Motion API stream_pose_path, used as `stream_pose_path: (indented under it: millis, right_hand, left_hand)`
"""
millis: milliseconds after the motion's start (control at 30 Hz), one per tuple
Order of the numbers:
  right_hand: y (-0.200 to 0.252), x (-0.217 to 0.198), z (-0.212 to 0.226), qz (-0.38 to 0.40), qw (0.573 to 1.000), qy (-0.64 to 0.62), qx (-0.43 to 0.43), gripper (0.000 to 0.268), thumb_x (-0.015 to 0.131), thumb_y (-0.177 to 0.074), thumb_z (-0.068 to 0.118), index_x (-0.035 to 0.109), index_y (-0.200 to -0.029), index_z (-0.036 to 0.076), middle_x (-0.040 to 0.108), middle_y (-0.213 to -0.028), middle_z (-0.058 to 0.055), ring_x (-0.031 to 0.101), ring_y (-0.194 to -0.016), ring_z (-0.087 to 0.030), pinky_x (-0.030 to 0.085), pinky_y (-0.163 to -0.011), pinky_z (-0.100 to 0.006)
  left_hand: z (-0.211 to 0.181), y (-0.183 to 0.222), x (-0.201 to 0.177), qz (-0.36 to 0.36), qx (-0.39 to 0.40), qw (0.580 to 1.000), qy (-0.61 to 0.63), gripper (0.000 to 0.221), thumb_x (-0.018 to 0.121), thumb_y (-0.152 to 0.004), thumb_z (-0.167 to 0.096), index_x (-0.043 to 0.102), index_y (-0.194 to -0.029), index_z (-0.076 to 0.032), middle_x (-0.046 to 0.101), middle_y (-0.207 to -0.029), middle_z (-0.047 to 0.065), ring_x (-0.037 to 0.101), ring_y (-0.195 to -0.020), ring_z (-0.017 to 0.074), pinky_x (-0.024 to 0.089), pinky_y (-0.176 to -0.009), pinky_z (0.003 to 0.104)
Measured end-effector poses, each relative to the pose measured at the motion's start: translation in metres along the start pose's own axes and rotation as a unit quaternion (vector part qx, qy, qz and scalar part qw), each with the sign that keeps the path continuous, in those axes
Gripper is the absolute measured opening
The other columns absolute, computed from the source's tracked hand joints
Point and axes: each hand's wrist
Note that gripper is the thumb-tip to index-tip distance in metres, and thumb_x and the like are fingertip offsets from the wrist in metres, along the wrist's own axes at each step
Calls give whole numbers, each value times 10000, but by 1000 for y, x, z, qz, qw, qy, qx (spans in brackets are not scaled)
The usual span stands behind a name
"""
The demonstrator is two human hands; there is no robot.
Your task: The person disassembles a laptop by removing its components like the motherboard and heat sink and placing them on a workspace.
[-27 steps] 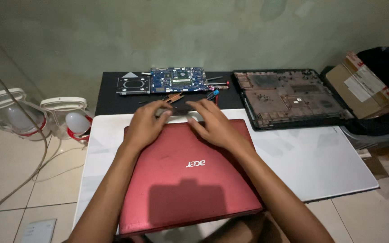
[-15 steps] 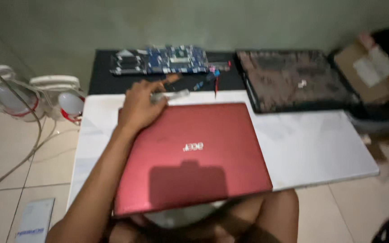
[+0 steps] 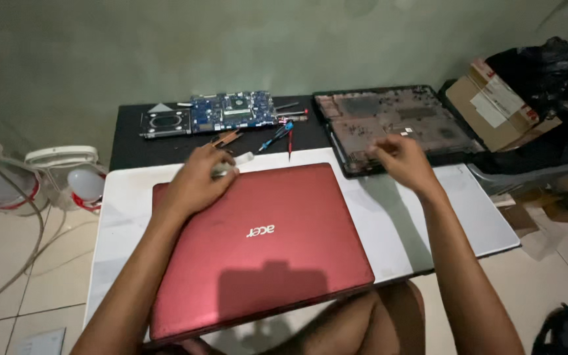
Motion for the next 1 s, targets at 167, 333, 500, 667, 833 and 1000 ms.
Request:
stream_pose_path:
  millis: [167,333,500,667,833,1000]
  right_hand:
    - [-73,26,-38,36,993,112,13,409,771,-1116,194,822,-1476,6,788,-1441,-293,706,-1435,-515,576,-1188,-621]
    - [-128,49,-39,112,968,226,15,468,734,-1162,363,848,-1453,16,744,-1547,-304,686,-1484,-517,488,-1301,-635]
    - [-120,40,16,151,930,333,30,564,864,-1054,148,741,-1491,-188,650,-1625,-438,731,-1396,-578,612,-1184,-649]
    - [-122,46,-20,147,927,342,-47,326,708,-1189,231,897,-1229,-31,870,-1128,-329,869,-1020,-518,713,-848,-593]
    - [-122,44,-14,177,912,363,-63,315,662,-1200,139,886,-1411,74,886,-1304,-254,875,-1128,-473,704,-1045,-593]
    - [-126,36,-23,171,917,353,-65,292,794,-1117,146,876,-1367,19,888,-1274,-277,856,-1142,-512,692,-1028,-631]
  left_hand:
    - [-10,5,4,22,-6,995,-94,339,648,-1171,-376,863,-1227,-120,759,-1249,253,718,-1355,467,561,-1182,572]
    - [-4,5,6,24,24,993,-117,321,630,-1147,-338,863,-1199,-124,765,-1121,253,753,-1180,491,603,-1062,583]
    - [2,2,13,25,13,992,-127,379,563,-1180,-435,843,-1177,-180,740,-1066,181,750,-1128,409,599,-1022,522]
    - [8,-3,22,-7,19,994,-106,289,636,-1125,-387,819,-1079,-167,698,-980,150,750,-1057,408,600,-967,524]
    - [13,-4,16,-9,31,996,-80,268,665,-1112,-382,826,-1076,-170,714,-981,159,757,-1057,422,602,-964,531]
    - [11,-10,14,42,18,994,-98,334,596,-1130,-370,825,-1105,-128,759,-1034,244,779,-1103,506,616,-974,588]
Point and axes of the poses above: each hand's wrist, its own y-axis away from the middle knuckle, its own x-axis out of the palm, z = x × y
